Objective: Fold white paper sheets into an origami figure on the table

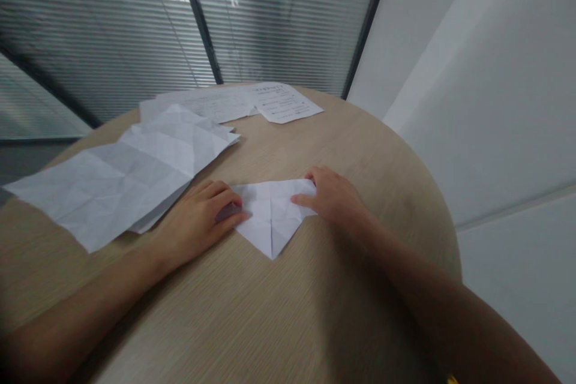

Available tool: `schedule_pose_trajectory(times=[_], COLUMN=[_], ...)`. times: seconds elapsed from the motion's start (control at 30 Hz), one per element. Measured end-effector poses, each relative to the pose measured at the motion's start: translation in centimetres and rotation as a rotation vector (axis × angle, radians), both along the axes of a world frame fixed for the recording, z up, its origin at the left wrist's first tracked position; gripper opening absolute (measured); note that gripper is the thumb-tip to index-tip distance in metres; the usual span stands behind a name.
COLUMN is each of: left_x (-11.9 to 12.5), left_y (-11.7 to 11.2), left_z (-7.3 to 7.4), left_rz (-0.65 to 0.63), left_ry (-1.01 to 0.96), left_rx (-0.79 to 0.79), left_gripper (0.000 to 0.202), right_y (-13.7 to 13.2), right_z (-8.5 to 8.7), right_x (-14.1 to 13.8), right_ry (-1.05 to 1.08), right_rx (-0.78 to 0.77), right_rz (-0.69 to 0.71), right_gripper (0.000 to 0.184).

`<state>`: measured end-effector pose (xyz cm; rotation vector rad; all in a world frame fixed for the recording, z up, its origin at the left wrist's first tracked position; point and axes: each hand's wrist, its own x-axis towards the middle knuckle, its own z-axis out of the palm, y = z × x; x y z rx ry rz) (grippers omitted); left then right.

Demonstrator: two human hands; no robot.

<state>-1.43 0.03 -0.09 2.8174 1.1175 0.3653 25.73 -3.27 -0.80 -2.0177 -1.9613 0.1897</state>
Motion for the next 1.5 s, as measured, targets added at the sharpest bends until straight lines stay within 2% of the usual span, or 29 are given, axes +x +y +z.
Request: schedule_pose_trajectory(times=[0.1,0.2,0.43,0.53,0.6,0.67,0.77,0.83,0.93,1.0,1.03,1.1,1.13,1.2,1.27,1.33,1.4,1.5], left_x=[0.0,0.0,0.2,0.2,0.3,0.3,0.3,0.3,0.5,0.5,0.5,0.3,0.1,-0.3,-0.8,-1.1,-1.0,-0.4], left_y=[0.1,0.0,-0.2,-0.3,-0.3,-0.3,-0.2,-0.1,-0.2,-0.4,-0.5,-0.9,-1.1,-1.3,-1.3,-1.0,-0.6,-0.4], left_z=[-0.1,-0.1,-0.1,-0.1,-0.1,-0.1,0.0,0.1,0.4,0.7,0.8,1.1,1.2,1.4,1.6,1.7,1.6,1.2], left_rz=[0.016,0.017,-0.025,-0.027,-0.012,0.022,0.093,0.130,0.180,0.177,0.150,0.068,0.031,-0.025,-0.076,-0.155,-0.238,-0.332], left_ry=[-0.029,-0.051,-0.032,-0.042,-0.057,-0.073,-0.105,-0.139,-0.198,-0.220,-0.232,-0.291,-0.347,-0.492,-0.582,-0.495,-0.276,-0.017], left_rx=[-0.016,-0.046,-0.092,-0.101,-0.107,-0.119,-0.142,-0.145,-0.158,-0.205,-0.216,-0.156,-0.072,0.206,0.548,0.773,0.773,0.617], left_gripper=[0.029,0.037,0.046,0.053,0.062,0.075,0.096,0.102,0.096,0.075,0.056,0.018,0.011,0.012,0.008,0.010,0.018,0.028], right_y=[0.1,0.2,0.2,0.4,0.4,0.2,-0.2,-0.4,-0.8,-1.2,-1.5,-2.1,-2.5,-3.1,-3.4,-3.4,-3.3,-3.1], right_z=[0.0,0.1,-0.5,-0.7,-0.6,-0.3,0.2,0.4,0.7,0.9,1.1,1.7,2.0,2.8,3.4,3.7,3.5,2.7], right_x=[-0.2,-0.2,-0.5,-0.7,-0.6,-0.6,-0.5,-0.5,-0.5,-0.7,-0.8,-1.1,-1.2,-1.3,-1.1,-0.5,0.1,0.6], right_ry=[0.031,0.054,-0.125,-0.151,-0.050,0.146,0.464,0.592,0.643,0.622,0.607,0.583,0.582,0.596,0.582,0.462,0.236,-0.068], right_rx=[-0.067,-0.108,0.039,0.078,0.125,0.199,0.312,0.362,0.435,0.516,0.567,0.669,0.722,0.818,0.884,0.875,0.746,0.405], right_rz=[-0.025,-0.041,-0.072,-0.057,-0.054,-0.023,0.110,0.208,0.283,0.304,0.313,0.328,0.337,0.393,0.514,0.640,0.686,0.666], right_gripper=[0.035,0.028,0.013,0.013,0.014,0.013,0.015,0.016,0.018,0.016,0.014,0.008,0.005,0.003,0.009,0.015,0.018,0.024])
